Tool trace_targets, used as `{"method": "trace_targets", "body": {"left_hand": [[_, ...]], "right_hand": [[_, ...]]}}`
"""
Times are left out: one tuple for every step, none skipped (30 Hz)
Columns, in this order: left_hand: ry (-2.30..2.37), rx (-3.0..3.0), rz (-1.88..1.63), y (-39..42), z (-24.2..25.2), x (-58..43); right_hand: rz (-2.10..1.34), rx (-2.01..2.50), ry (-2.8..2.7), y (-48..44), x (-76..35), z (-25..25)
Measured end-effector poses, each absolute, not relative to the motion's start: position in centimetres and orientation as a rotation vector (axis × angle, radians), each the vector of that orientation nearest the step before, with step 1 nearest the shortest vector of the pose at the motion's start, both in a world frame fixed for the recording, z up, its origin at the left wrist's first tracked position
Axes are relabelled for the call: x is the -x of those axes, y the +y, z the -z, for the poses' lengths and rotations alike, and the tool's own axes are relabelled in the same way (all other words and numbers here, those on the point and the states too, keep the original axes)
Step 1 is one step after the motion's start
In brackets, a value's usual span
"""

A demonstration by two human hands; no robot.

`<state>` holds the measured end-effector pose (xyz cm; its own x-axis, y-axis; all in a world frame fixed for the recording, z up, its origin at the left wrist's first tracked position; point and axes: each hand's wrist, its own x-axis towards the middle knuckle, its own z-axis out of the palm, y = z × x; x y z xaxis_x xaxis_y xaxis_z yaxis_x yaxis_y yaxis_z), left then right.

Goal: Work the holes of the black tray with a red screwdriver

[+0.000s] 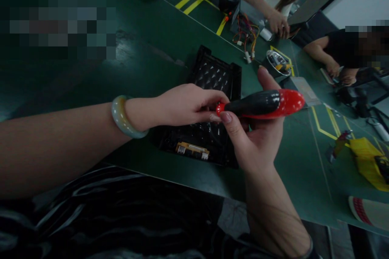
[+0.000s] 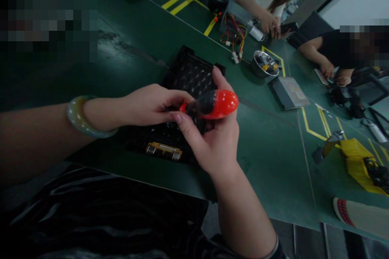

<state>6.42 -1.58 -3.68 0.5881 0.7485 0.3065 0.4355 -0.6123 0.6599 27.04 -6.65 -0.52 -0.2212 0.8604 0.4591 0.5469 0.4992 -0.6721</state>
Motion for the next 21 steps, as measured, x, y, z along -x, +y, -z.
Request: {"method": "trace_targets", "body": {"left_hand": [[0.934, -2.304, -0.769, -1.7, 3.7, -6.4], [0.925, -2.306, -0.756, -1.7, 3.6, -6.4], [0.911, -2.297, -0.748, -1.7, 3.6, -6.3], [0.892, -2.28, -0.74, -1.6, 3.6, -6.2], [0.871, -2.259, -0.73, -1.5, 3.5, -6.0], [0.851, -2.237, -0.719, -1.4, 3.4, -5.8], [0.837, -2.22, -0.713, -1.2, 3.3, -5.6], [0.83, -2.209, -0.717, -1.1, 3.1, -5.3], [0.832, -2.201, -0.738, -0.9, 3.0, -5.0], [0.845, -2.192, -0.776, -0.7, 2.9, -4.7], [0.865, -2.18, -0.819, -0.5, 2.8, -4.4], [0.889, -2.166, -0.854, -0.3, 2.8, -4.2], [0.913, -2.152, -0.868, 0.0, 2.8, -3.9], [0.932, -2.138, -0.855, 0.2, 2.8, -3.7], [0.939, -2.128, -0.818, 0.4, 2.9, -3.5], [0.932, -2.121, -0.763, 0.7, 2.9, -3.3], [0.912, -2.113, -0.704, 0.8, 2.9, -3.2], [0.882, -2.102, -0.649, 1.0, 2.9, -3.0], [0.847, -2.091, -0.604, 1.1, 2.8, -2.9], [0.808, -2.079, -0.574, 1.2, 2.7, -2.8], [0.773, -2.066, -0.553, 1.3, 2.6, -2.7]], "right_hand": [[-0.453, 1.154, -1.915, -6.7, -27.0, 0.4], [-0.438, 1.144, -1.92, -6.7, -27.1, 0.3], [-0.428, 1.134, -1.914, -6.6, -27.1, 0.2], [-0.423, 1.129, -1.896, -6.6, -27.1, 0.2], [-0.418, 1.127, -1.869, -6.5, -27.1, 0.2], [-0.412, 1.127, -1.837, -6.5, -27.0, 0.2], [-0.4, 1.127, -1.801, -6.4, -27.0, 0.3], [-0.384, 1.131, -1.771, -6.3, -26.9, 0.3], [-0.362, 1.138, -1.742, -6.2, -26.8, 0.3], [-0.337, 1.147, -1.711, -6.1, -26.7, 0.3], [-0.314, 1.152, -1.675, -6.0, -26.7, 0.3], [-0.3, 1.149, -1.637, -5.8, -26.7, 0.3], [-0.302, 1.136, -1.596, -5.6, -26.7, 0.4], [-0.32, 1.117, -1.552, -5.3, -26.8, 0.5], [-0.35, 1.093, -1.505, -5.0, -27.0, 0.6], [-0.381, 1.061, -1.46, -4.8, -27.2, 0.8], [-0.405, 1.03, -1.414, -4.5, -27.4, 0.9], [-0.414, 1.009, -1.375, -4.3, -27.5, 1.0], [-0.41, 1.0, -1.344, -4.1, -27.7, 1.0], [-0.399, 1.003, -1.324, -4.0, -27.8, 0.9], [-0.39, 1.017, -1.31, -4.0, -27.8, 0.8]]}}
